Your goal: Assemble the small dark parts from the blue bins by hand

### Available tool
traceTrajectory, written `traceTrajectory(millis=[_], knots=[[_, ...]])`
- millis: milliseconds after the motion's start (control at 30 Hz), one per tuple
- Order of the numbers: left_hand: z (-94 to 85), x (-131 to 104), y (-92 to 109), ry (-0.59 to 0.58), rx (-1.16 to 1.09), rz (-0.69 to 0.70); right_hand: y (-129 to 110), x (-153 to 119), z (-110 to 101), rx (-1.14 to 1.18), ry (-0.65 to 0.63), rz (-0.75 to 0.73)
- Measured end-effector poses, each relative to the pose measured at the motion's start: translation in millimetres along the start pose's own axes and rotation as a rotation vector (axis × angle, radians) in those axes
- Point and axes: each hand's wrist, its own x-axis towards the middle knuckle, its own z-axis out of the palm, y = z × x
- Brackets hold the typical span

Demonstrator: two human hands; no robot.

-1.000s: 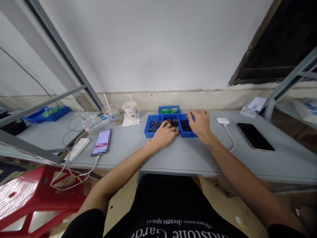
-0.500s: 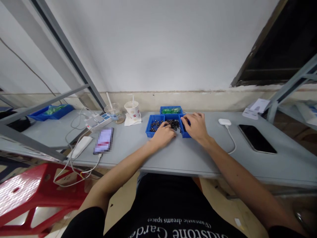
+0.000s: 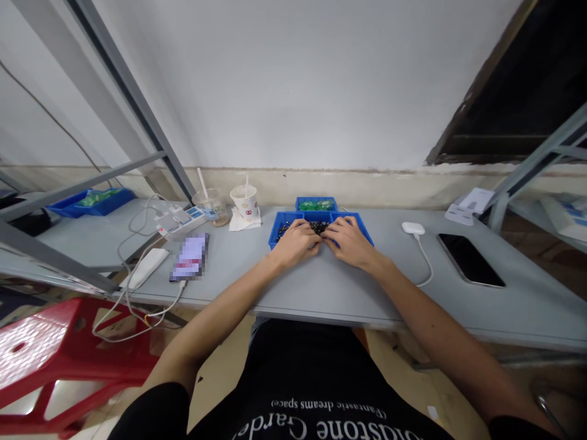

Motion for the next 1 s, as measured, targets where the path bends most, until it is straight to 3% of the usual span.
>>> traceTrajectory(millis=[200,333,733,1000], knots=[[-4.1,0.4,-1.4,0.159,-0.169,-0.073,-2.4,2.9,-0.7,0.068,0.043,0.008],[-4.4,0.7,1.3,0.191,-0.229,-0.094,-0.5,3.7,-1.1,0.091,0.067,0.012],[-6.1,-3.9,-9.8,0.108,-0.178,-0.11,-1.9,3.3,-3.7,0.078,0.063,-0.034],[-11.3,-3.8,-2.7,0.065,-0.142,-0.062,-7.8,4.9,-8.4,0.102,0.068,-0.066]])
